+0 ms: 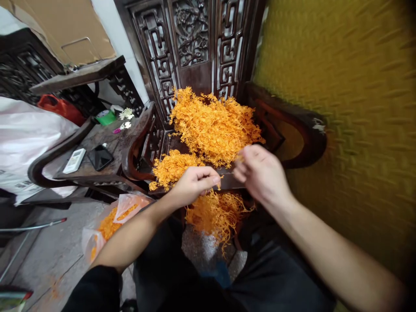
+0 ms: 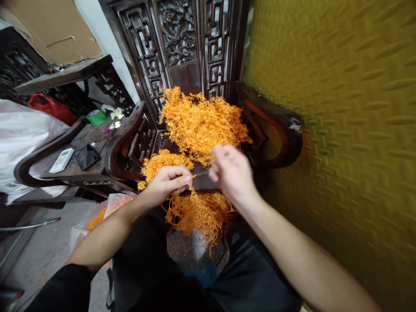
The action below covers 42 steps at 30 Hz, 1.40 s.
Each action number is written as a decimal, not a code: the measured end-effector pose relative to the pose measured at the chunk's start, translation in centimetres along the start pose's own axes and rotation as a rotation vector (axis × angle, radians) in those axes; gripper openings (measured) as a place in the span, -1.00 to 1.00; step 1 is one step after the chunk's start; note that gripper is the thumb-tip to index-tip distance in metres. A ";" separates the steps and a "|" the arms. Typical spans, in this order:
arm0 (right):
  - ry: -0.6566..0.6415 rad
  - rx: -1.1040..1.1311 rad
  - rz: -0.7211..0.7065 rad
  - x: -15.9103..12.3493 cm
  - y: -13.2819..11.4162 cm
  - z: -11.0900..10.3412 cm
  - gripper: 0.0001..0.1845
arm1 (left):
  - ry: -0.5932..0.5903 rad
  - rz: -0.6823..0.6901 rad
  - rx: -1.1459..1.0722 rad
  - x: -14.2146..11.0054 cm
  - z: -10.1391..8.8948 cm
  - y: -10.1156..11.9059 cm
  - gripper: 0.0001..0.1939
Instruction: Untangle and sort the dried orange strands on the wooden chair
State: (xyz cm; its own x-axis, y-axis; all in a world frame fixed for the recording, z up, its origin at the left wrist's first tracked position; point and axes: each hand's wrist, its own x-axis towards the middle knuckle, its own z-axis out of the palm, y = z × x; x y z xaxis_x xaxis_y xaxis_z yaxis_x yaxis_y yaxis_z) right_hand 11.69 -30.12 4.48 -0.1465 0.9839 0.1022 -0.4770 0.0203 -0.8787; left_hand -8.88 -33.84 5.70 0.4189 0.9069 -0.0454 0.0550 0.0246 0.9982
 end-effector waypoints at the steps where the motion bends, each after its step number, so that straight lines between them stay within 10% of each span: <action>1: 0.091 0.058 -0.063 0.6 -0.3 -0.6 -0.63 | 0.041 -0.008 -0.041 0.1 -0.2 -0.1 -0.65; 12: -0.269 -0.663 0.019 -2.0 2.3 1.9 -0.63 | 0.379 0.011 -0.329 2.1 0.1 -0.7 -0.65; 19: -0.046 -0.389 -0.001 -0.6 0.6 -0.6 -0.62 | 0.575 0.122 -0.629 2.0 -1.8 1.1 -0.86; 23: -0.248 -0.615 0.003 -1.5 0.5 0.3 -0.66 | 0.533 0.082 -0.699 2.0 -0.6 1.3 -0.92; 31: -0.181 -1.015 -0.395 -1.9 2.0 2.0 -0.73 | 0.479 0.093 -0.624 2.3 2.5 0.6 -0.70; 42: -0.176 -0.797 -0.129 -1.5 1.2 0.9 -0.69 | 0.359 0.173 -0.173 2.3 0.1 0.0 -0.49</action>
State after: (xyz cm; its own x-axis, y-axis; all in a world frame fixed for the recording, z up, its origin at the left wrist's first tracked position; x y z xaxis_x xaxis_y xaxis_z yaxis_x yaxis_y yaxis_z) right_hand 10.54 -31.78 3.76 -0.2980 0.9244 0.2378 0.2492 0.3159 -0.9155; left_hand -7.82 -31.81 5.61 0.0649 0.9919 0.1094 -0.1537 -0.0984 0.9832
